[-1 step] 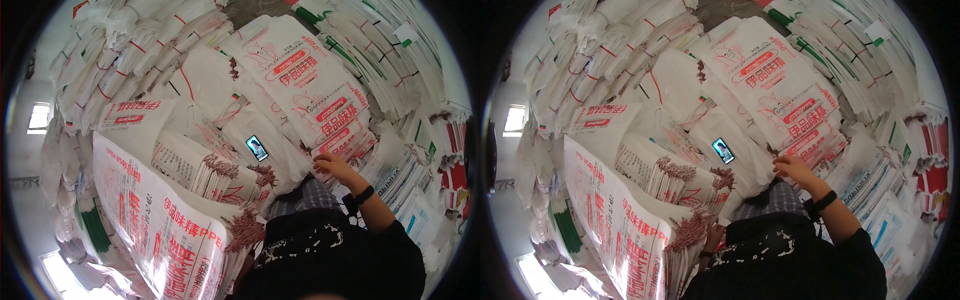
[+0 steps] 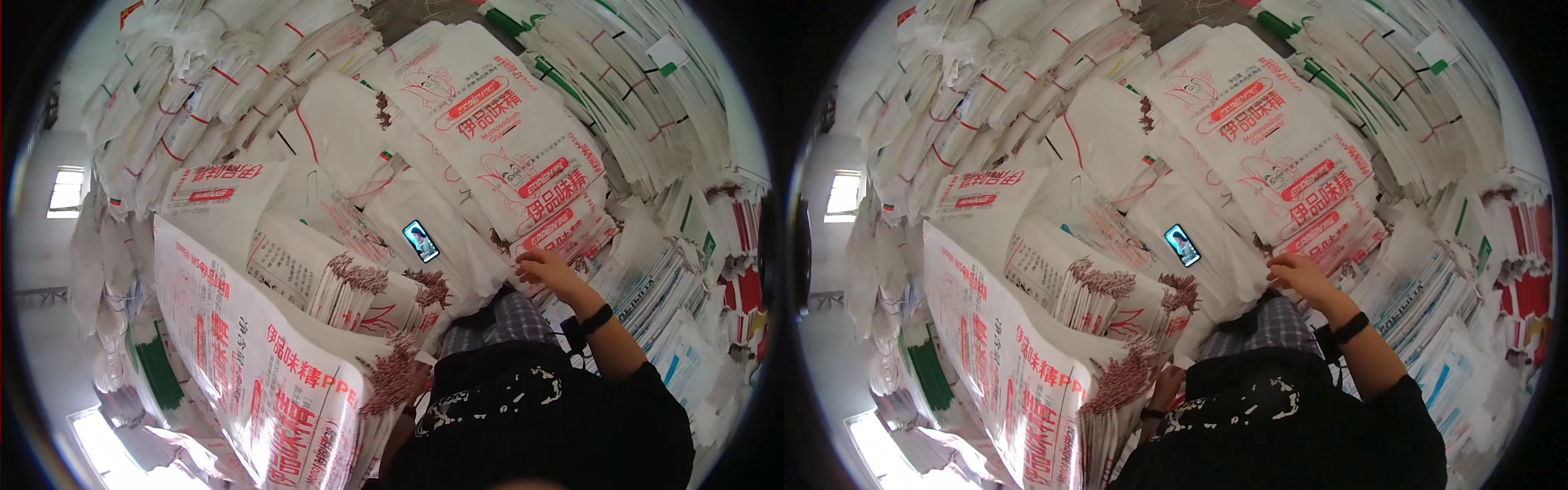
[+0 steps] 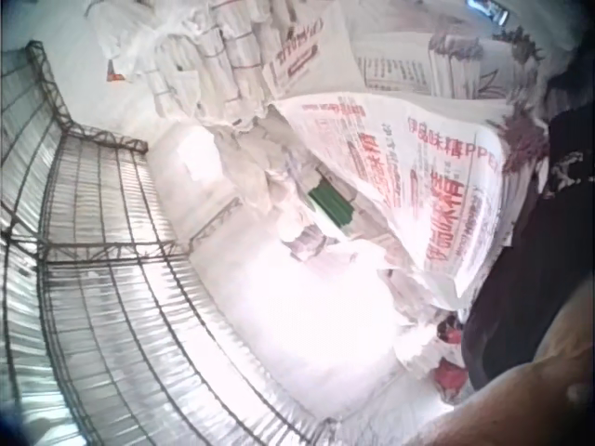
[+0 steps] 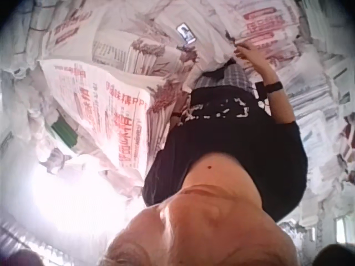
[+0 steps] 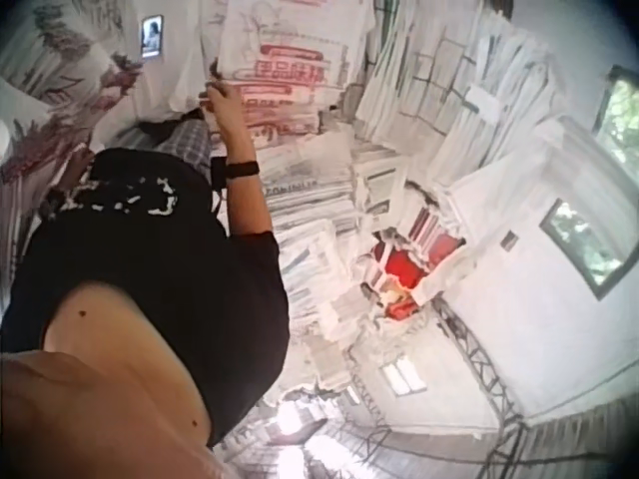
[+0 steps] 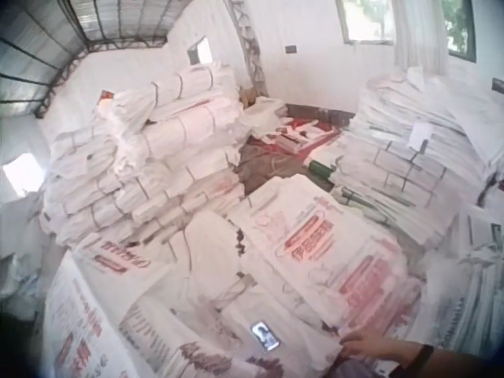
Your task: The recorder is seen organizing and stacking large plastic bags labeled EPPEN MSG in a warehouse environment.
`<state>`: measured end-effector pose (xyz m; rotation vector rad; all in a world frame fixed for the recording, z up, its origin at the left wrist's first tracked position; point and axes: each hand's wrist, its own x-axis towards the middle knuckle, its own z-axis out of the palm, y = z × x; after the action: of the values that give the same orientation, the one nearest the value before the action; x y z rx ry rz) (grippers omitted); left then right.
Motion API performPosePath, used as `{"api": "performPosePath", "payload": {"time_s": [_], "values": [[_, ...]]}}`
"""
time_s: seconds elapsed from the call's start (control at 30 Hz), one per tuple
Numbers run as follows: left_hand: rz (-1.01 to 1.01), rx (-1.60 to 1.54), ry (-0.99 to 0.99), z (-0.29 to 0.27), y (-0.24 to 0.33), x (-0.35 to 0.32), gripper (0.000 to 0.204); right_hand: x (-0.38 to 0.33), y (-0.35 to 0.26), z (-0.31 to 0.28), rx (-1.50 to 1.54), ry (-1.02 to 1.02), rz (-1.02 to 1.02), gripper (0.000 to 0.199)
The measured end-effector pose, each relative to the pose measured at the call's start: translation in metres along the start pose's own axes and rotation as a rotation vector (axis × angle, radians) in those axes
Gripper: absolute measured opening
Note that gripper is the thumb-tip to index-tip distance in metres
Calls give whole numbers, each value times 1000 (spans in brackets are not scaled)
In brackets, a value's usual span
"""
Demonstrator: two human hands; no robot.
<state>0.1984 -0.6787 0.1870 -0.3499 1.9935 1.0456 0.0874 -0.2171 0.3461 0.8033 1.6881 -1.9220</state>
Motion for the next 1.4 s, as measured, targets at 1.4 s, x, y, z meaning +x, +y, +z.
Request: {"api": "performPosePath", "payload": {"time_s": [1.4], "values": [[864, 841, 409, 57, 769, 172, 39, 308, 247, -269, 546, 965, 11, 40]]}}
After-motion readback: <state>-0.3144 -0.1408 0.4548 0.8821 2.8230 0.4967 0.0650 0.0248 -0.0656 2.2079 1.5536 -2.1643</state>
